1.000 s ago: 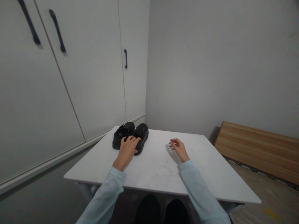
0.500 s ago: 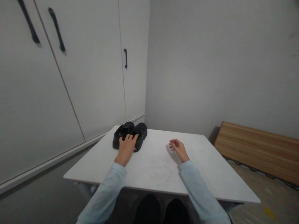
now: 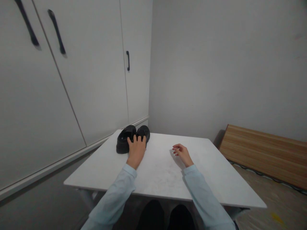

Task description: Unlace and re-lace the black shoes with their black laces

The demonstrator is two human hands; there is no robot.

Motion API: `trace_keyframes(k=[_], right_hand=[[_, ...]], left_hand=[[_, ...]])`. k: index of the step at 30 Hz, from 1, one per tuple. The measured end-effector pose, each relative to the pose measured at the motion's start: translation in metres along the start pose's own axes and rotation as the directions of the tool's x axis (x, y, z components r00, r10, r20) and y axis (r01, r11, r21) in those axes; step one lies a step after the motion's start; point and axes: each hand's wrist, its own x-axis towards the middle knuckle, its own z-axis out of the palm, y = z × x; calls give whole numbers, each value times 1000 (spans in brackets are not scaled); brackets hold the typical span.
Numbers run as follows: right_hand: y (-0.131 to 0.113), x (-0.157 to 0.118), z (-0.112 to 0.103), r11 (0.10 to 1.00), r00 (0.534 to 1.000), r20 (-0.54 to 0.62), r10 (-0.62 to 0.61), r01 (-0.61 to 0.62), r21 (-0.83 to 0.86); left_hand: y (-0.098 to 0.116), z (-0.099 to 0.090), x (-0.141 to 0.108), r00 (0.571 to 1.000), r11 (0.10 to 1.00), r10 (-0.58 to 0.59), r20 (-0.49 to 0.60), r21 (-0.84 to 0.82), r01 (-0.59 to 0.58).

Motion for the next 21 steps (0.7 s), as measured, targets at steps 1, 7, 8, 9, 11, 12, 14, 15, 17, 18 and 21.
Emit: trace_keyframes(k=[1, 7, 8, 9, 11, 12, 14, 15, 17, 18, 21], right_hand=[[0, 0, 0, 1000, 1000, 2, 1, -1, -1], [-2, 0, 1, 1000, 1000, 12, -4, 5, -29], [-2, 0, 1, 999, 1000, 19, -8, 9, -35], [-2, 0, 1, 999, 1000, 26, -14, 15, -42], [-1, -1, 2, 998, 999, 41, -28, 30, -58], [-1, -1, 2, 997, 998, 51, -37, 40, -69], [-1, -2, 3, 992, 995, 77, -55, 63, -107], [0, -2, 3, 987, 994, 93, -62, 75, -139], [0, -4, 3, 967, 988, 127, -83, 110, -230], [0, -4, 3, 949, 985, 144, -99, 137, -285], [2, -6, 3, 867, 962, 217, -166, 247, -432]], left_hand=[[6, -3, 1, 1000, 999, 19, -14, -36, -20], [50, -15, -1, 957, 936, 275, 91, -252, -245], [58, -14, -2, 939, 914, 328, 107, -287, -287], [64, -13, -3, 918, 889, 379, 117, -322, -326], [76, -6, -7, 882, 841, 456, 118, -382, -383], [81, -1, -9, 872, 824, 477, 111, -402, -400], [88, 11, -13, 863, 808, 494, 110, -426, -408], [90, 17, -15, 859, 805, 498, 117, -432, -408], [91, 28, -17, 848, 798, 509, 148, -452, -400], [91, 32, -18, 842, 791, 514, 163, -470, -392], [88, 39, -18, 839, 775, 513, 181, -519, -362]])
